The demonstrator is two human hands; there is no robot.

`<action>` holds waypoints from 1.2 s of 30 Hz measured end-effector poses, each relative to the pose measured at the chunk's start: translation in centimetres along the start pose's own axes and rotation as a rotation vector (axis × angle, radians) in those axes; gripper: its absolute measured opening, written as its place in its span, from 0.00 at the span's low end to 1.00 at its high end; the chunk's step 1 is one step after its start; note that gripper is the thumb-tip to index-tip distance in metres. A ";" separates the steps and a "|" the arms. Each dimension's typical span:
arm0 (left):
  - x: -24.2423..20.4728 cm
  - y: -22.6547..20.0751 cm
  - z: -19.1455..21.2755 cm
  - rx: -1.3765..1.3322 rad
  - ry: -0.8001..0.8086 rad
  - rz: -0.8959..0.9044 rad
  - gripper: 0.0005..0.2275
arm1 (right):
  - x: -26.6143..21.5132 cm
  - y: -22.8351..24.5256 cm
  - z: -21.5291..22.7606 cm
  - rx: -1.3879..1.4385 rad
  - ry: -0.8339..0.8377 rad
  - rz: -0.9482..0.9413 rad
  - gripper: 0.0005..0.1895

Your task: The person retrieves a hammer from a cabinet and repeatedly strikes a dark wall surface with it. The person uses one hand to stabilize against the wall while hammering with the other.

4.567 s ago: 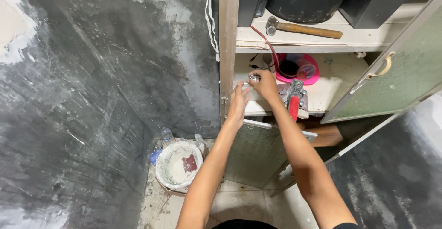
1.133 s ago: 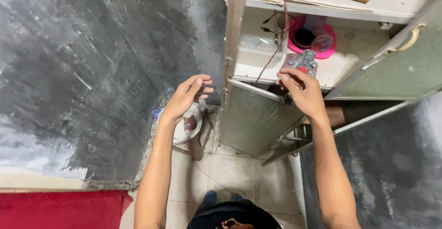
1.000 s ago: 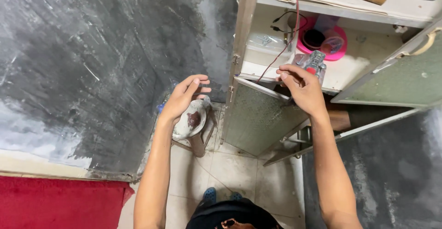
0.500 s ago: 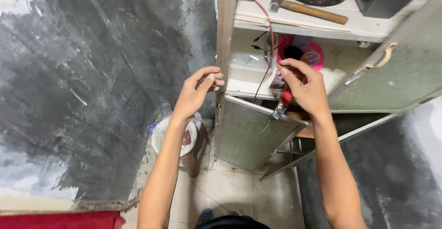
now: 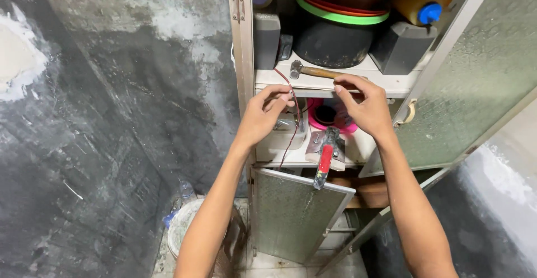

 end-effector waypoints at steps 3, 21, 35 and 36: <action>1.0 -0.1 -0.6 0.037 -0.001 0.005 0.13 | 1.8 0.0 0.0 -0.085 -0.014 0.037 0.11; 1.2 -1.8 1.6 0.160 -0.017 -0.054 0.10 | 4.3 -4.8 -4.9 -0.690 -0.015 0.199 0.12; -2.7 -3.6 3.1 0.080 -0.112 -0.004 0.11 | 0.0 -1.5 -0.6 -0.600 -0.155 0.085 0.09; -3.0 -3.9 3.2 0.080 -0.112 -0.013 0.11 | -0.2 -1.2 -0.3 -0.536 -0.146 0.055 0.09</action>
Point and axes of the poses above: each hand's wrist, its own x-axis towards the middle knuckle, its own z-axis out of the back of the hand, y = z × x, the point moved 9 cm from there along x, towards the middle knuckle, and after that the axes turned 14 degrees about -x, right-handed, at the moved point
